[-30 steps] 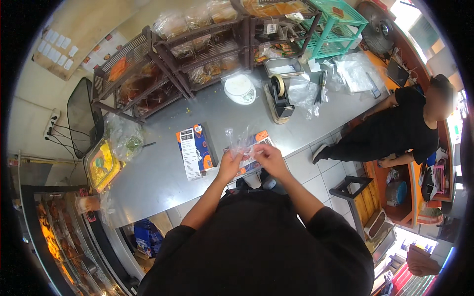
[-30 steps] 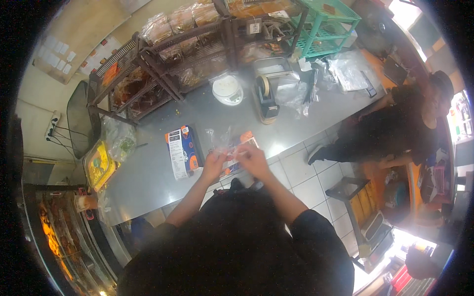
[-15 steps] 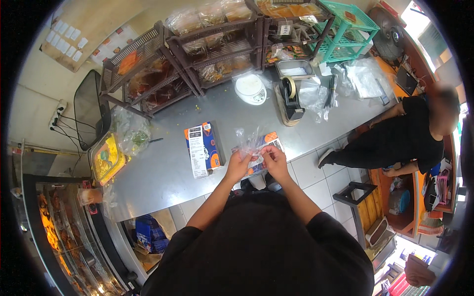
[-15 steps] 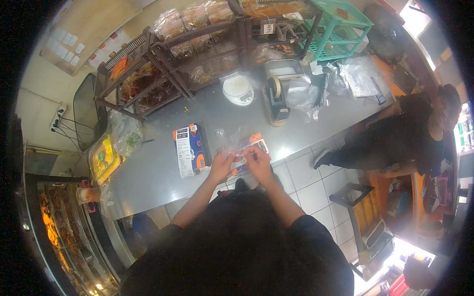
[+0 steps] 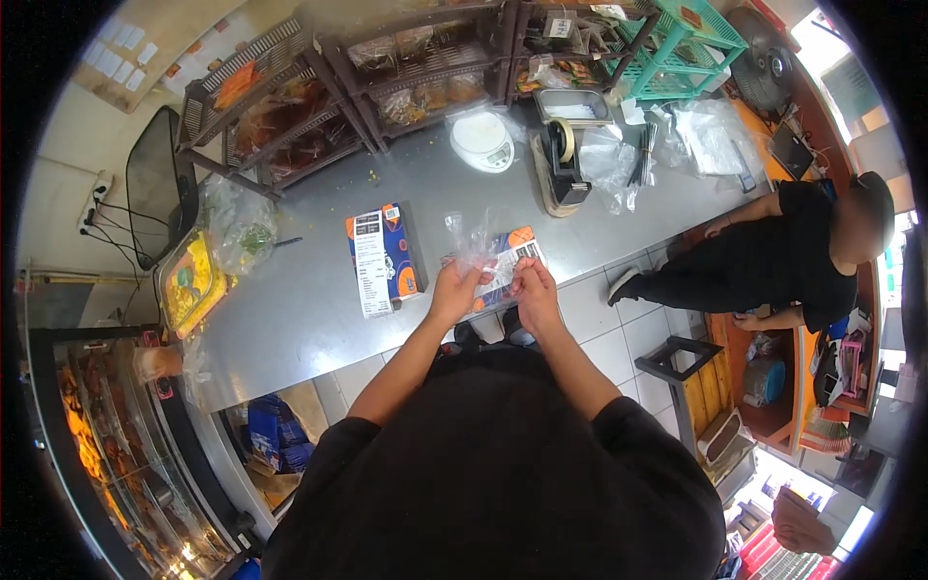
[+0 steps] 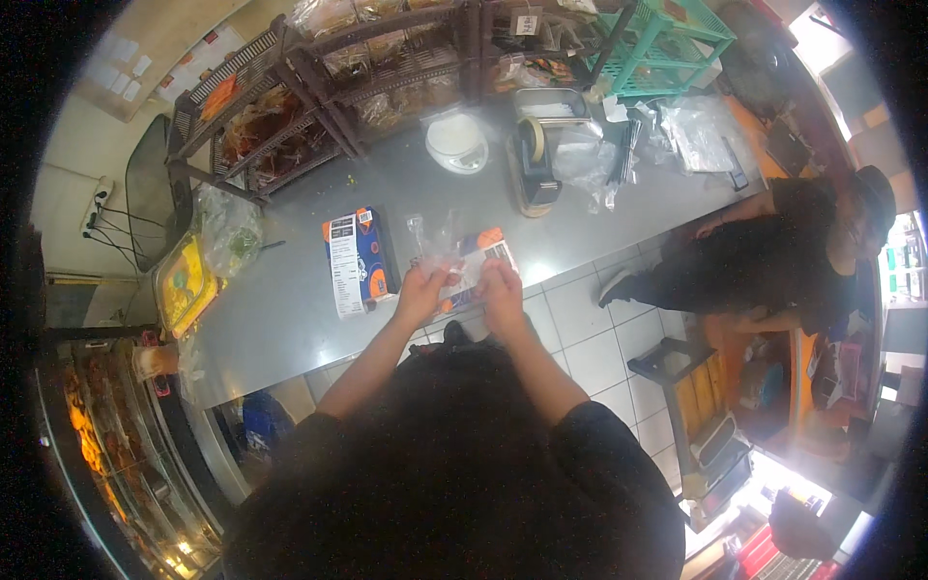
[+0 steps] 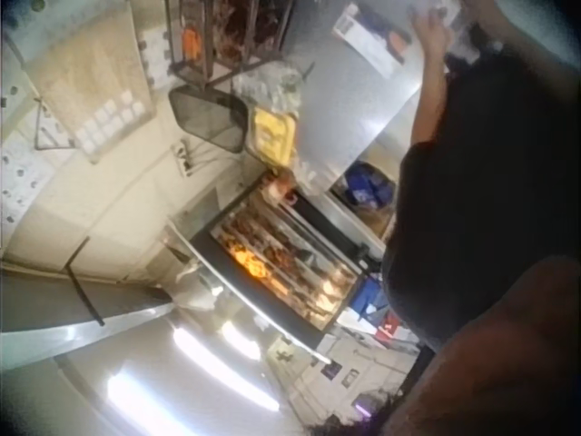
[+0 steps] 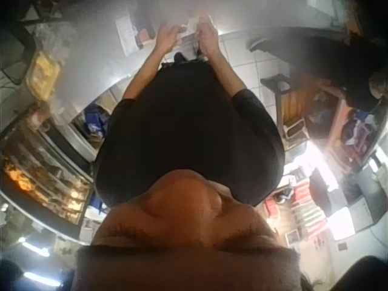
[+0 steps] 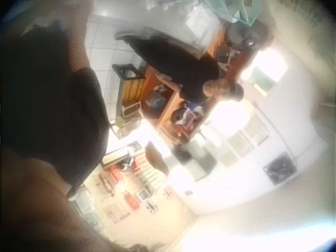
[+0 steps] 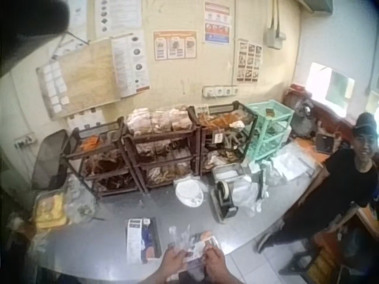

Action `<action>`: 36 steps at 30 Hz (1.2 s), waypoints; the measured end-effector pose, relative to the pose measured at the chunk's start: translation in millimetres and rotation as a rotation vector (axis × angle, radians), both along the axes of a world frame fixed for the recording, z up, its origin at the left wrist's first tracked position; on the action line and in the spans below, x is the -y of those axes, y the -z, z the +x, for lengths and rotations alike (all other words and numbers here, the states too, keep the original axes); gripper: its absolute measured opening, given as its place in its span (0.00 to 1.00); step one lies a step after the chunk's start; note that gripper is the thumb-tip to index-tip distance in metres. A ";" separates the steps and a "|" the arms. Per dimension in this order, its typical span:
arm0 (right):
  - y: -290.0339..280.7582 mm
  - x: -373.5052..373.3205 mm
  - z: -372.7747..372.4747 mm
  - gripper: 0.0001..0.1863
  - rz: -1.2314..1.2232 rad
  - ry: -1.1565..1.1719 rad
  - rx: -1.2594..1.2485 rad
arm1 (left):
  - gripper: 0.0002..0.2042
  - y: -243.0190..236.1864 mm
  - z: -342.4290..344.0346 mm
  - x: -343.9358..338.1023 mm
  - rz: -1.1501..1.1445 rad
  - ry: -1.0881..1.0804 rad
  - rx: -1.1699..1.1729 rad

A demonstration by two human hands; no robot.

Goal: The person packs various items, including a box of crackers and a yellow container, into plastic bags on a metal counter. They seal the bags and place them into a larger carrier bag while another person stands nearby.

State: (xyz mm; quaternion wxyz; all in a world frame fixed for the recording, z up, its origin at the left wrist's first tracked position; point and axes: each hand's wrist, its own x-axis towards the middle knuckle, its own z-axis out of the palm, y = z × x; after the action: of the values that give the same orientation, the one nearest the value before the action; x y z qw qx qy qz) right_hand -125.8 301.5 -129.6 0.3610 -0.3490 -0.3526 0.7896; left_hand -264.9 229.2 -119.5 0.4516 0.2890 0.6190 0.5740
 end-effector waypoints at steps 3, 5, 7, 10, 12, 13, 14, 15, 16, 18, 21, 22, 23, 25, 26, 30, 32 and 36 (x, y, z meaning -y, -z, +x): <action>-5.2 3.7 -1.9 0.02 0.128 -0.031 0.050 | 0.11 5.2 7.0 1.8 0.021 -0.046 -0.085; -16.1 4.7 -7.8 0.01 0.042 -0.013 0.044 | 0.11 4.4 8.5 4.0 0.029 -0.039 -0.281; -19.2 2.6 -8.9 0.01 0.016 0.002 0.046 | 0.13 -2.8 14.0 1.9 -0.054 -0.089 -0.406; -9.1 5.0 -9.3 0.01 0.045 -0.003 -0.005 | 0.13 -11.4 22.8 -4.3 -0.038 -0.179 -0.473; -2.3 11.0 -12.8 0.01 0.063 -0.006 -0.115 | 0.13 -12.1 26.1 -3.5 -0.019 -0.191 -0.477; 2.7 15.0 -14.7 0.01 0.042 -0.016 -0.060 | 0.13 -11.1 23.7 -4.1 -0.028 -0.172 -0.480; 6.7 15.4 -14.2 0.01 0.074 -0.001 -0.022 | 0.13 -10.8 21.9 -5.8 -0.038 -0.151 -0.482; 7.9 19.4 -15.4 0.02 0.095 0.007 0.018 | 0.12 -11.2 21.4 -2.5 -0.041 -0.141 -0.474; 6.8 21.5 -16.5 0.02 0.117 0.021 0.058 | 0.12 -13.3 20.5 -2.2 -0.042 -0.126 -0.465; 6.5 23.6 -14.8 0.03 0.115 -0.003 0.064 | 0.12 -12.7 20.4 -0.8 -0.026 -0.109 -0.458; 8.5 32.0 -12.4 0.04 0.215 -0.009 0.141 | 0.12 -5.4 18.5 2.8 0.011 -0.100 -0.432; 12.2 34.3 -13.2 0.04 0.246 -0.002 0.151 | 0.12 0.1 17.6 3.7 0.006 -0.088 -0.371; 14.7 36.1 -14.9 0.04 0.275 0.006 0.162 | 0.11 4.7 16.0 5.5 0.002 -0.074 -0.312; 10.3 25.7 -7.3 0.05 0.250 -0.019 0.185 | 0.10 3.6 6.3 0.8 0.022 -0.024 -0.252; 5.2 19.6 -1.8 0.06 0.233 0.038 0.239 | 0.08 14.8 -1.4 3.7 0.120 -0.008 -0.442; 20.9 -40.6 62.0 0.12 0.541 0.173 0.615 | 0.09 -22.8 -11.9 13.1 -0.281 -0.077 0.355; 44.3 -57.6 91.6 0.17 0.626 -0.167 0.813 | 0.08 -9.6 -0.5 18.9 -0.252 -0.069 0.290; 8.5 -40.4 130.2 0.32 0.314 -0.535 0.373 | 0.05 14.5 43.2 39.1 0.038 0.035 0.455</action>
State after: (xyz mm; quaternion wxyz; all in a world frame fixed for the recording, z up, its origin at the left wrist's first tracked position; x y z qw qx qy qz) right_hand 4.4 341.9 -138.1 0.1203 -0.3227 -0.6084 0.7150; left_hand -221.7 190.1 -134.0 0.5839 0.1711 0.4851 0.6280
